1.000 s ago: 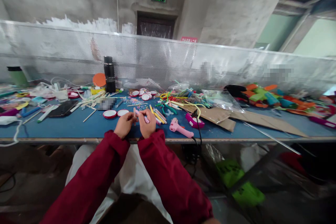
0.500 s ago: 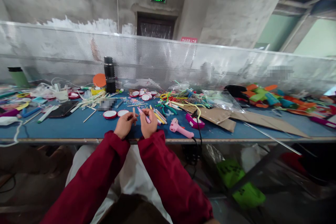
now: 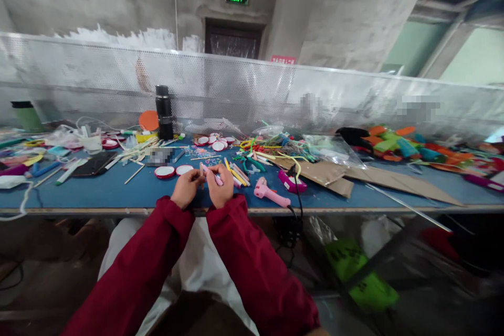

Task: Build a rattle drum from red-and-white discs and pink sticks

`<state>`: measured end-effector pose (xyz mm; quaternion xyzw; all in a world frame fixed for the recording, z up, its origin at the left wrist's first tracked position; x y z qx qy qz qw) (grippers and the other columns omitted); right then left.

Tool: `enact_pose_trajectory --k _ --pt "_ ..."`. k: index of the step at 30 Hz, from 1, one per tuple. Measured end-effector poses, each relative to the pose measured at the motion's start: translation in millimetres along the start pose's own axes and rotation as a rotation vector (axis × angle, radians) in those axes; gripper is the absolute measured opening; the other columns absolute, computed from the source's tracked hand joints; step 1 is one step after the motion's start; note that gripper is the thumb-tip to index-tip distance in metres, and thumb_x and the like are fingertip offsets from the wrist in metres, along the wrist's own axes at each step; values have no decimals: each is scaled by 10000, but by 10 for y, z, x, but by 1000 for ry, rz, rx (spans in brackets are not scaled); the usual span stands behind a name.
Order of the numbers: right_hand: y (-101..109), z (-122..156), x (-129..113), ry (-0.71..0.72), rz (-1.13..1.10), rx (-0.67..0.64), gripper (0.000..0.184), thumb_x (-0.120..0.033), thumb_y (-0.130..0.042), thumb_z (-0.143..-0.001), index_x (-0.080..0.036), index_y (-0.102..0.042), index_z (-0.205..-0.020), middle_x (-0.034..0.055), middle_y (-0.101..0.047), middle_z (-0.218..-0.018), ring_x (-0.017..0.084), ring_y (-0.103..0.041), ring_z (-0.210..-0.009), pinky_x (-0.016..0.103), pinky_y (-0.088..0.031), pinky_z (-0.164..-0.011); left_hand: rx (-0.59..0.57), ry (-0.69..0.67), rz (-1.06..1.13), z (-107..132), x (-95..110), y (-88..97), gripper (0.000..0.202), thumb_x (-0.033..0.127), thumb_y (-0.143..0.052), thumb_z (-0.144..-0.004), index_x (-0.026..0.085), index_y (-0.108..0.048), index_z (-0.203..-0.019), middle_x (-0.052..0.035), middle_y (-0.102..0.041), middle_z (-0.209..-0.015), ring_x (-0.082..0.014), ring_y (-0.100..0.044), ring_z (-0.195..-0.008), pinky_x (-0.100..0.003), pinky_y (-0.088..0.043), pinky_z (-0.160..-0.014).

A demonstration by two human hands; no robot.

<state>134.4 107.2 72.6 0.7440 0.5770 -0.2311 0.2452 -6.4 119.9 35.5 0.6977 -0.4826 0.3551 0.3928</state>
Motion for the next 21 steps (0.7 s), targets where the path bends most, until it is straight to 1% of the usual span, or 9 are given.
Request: enact_pose_trajectory --k 2,7,12,16,21 --pt "-4 -1 16 -3 8 0 113 -294 -569 -872 -227 -636 -810 9 -676 -786 183 -615 -773 319 -475 -766 1 3 -3 6 8 -1 102 270 -581 -735 177 -601 -698 9 -570 -632 -145 -493 -634 -265 -387 -644" --pt "39 9 100 -29 6 86 98 -280 -561 -867 -226 -628 -818 5 -662 -776 181 -610 -775 316 -474 -766 2 21 9 15 29 -18 100 249 -567 -739 176 -635 -747 7 -583 -655 -144 -508 -618 -263 -401 -622" --pt "35 7 101 -42 2 72 100 -285 -560 -868 -227 -626 -821 8 -657 -777 186 -603 -777 323 -470 -771 4 36 19 16 40 -20 118 260 -572 -734 179 -652 -766 8 -575 -640 -149 -511 -608 -267 -412 -612" --pt "44 5 103 -66 5 80 106 -288 -554 -869 -225 -620 -814 14 -653 -783 190 -599 -783 334 -467 -788 5 46 24 16 46 -23 121 253 -580 -718 179 -657 -775 7 -578 -635 -154 -517 -607 -269 -415 -606" --pt "46 8 108 -63 4 94 98 -293 -553 -868 -228 -615 -828 13 -654 -788 190 -599 -785 333 -468 -787 5 51 31 19 51 -27 118 258 -581 -713 184 -655 -767 9 -578 -627 -152 -515 -592 -270 -411 -597"
Point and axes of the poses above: each hand's wrist, its own z-axis away from the middle knuckle, its own y-axis out of the back of the hand, x = y × z, the point moved 8 cm from there along -z, towards the middle knuckle
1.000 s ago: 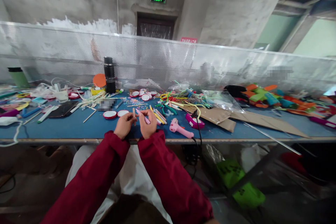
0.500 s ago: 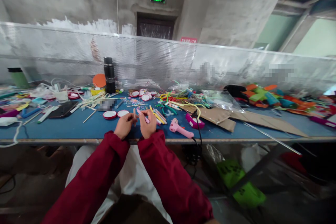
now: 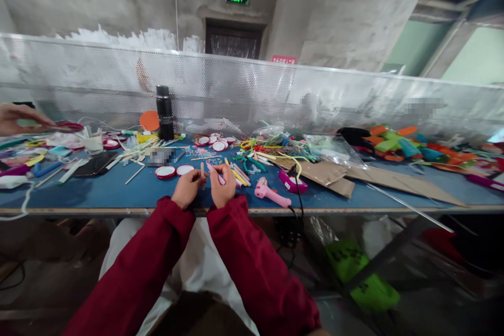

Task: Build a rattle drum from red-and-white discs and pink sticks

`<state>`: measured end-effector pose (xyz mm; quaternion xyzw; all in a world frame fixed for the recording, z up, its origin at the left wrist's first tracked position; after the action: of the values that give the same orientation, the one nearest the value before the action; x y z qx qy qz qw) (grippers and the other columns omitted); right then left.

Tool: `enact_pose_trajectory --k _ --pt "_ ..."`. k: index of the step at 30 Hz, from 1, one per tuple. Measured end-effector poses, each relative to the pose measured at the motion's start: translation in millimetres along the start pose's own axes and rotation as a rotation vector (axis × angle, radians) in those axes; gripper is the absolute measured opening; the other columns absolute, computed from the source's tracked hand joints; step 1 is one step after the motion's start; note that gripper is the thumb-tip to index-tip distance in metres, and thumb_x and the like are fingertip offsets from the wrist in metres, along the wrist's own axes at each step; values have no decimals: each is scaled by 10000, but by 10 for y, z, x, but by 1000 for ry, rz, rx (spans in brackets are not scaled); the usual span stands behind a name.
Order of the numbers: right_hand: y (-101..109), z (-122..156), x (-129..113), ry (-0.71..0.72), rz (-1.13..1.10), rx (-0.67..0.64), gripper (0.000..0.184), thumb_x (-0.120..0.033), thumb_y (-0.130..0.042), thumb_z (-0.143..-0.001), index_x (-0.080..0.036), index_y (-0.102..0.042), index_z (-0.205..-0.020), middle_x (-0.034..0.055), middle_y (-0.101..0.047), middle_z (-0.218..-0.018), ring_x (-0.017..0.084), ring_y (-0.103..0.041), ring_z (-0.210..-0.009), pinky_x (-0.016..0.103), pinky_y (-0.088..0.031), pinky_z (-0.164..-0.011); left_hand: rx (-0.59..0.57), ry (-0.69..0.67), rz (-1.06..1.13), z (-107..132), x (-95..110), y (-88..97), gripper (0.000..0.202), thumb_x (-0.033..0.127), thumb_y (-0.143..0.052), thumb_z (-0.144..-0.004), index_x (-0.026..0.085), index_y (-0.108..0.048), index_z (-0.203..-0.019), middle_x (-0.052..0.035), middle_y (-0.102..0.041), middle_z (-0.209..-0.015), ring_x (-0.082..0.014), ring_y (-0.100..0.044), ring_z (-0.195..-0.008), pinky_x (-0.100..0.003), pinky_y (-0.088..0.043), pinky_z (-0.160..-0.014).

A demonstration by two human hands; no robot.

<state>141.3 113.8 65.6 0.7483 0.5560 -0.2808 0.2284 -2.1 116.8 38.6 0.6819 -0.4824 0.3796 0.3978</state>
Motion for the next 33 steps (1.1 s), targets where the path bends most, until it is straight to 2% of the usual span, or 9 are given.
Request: enact_pose_trajectory --k 9,14,16,19,23,26,29,31,33 --pt "11 2 -1 17 24 7 113 -311 -559 -878 -227 -618 -830 19 -671 -800 188 -614 -783 326 -479 -784 12 -2 1 -2 -7 9 120 241 -586 -717 181 -668 -781 9 -587 -622 -152 -523 -600 -268 -415 -601" --pt "-100 -24 51 53 -2 -109 195 -353 -499 -934 -235 -653 -961 37 -718 -903 202 -659 -859 338 -499 -804 45 -2 11 -16 -17 50 115 284 -642 -712 176 -661 -747 -1 -617 -667 -153 -539 -625 -268 -421 -611" --pt "-144 -26 61 61 24 -155 193 -356 -508 -930 -241 -659 -964 33 -728 -915 205 -669 -856 337 -504 -792 75 3 15 -18 -33 87 143 316 -673 -704 176 -649 -723 -2 -613 -653 -153 -533 -620 -266 -408 -592" --pt "-174 -10 71 36 72 -178 140 -303 -581 -863 -244 -642 -974 13 -727 -867 201 -671 -790 333 -511 -762 167 18 49 -14 -69 185 216 368 -677 -719 178 -629 -809 0 -618 -691 -150 -540 -632 -257 -402 -572" --pt "-288 48 47 22 16 -303 234 -217 -639 -763 -258 -609 -991 -17 -719 -842 189 -677 -770 326 -525 -768 275 31 95 3 -97 281 292 435 -674 -738 175 -586 -835 9 -602 -711 -128 -530 -638 -235 -390 -565" --pt "-320 62 80 -10 -14 -339 184 -229 -641 -755 -259 -613 -934 -14 -707 -861 191 -669 -784 332 -533 -755 260 37 111 7 -94 237 351 490 -688 -723 168 -589 -822 12 -596 -700 -119 -520 -614 -232 -386 -552" --pt "-294 42 157 -53 -65 -302 142 -252 -637 -763 -249 -615 -903 -12 -691 -834 192 -661 -760 334 -535 -731 197 43 95 4 -74 225 409 513 -717 -691 162 -618 -876 -14 -638 -748 -146 -568 -652 -254 -421 -582" --pt "-260 24 229 -94 -98 -247 152 -245 -644 -749 -244 -617 -899 -13 -683 -809 189 -657 -742 325 -533 -716 176 4 -28 -1 -7 388 481 491 -750 -669 168 -627 -1005 -51 -689 -859 -189 -625 -755 -298 -473 -685" --pt "-240 15 308 -143 -124 -199 171 -240 -656 -730 -238 -618 -897 -15 -675 -784 184 -648 -721 312 -530 -695 284 -83 -309 14 129 813 517 481 -734 -700 180 -619 -1104 -94 -706 -1019 -243 -643 -921 -363 -482 -842"
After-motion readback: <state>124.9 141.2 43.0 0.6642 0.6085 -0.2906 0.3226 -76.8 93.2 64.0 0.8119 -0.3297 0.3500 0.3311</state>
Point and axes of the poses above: each hand's wrist, its own z-axis away from the middle knuckle, its own y-axis out of the back of the hand, x = y × z, the point moved 8 cm from there along -z, towards the middle knuckle
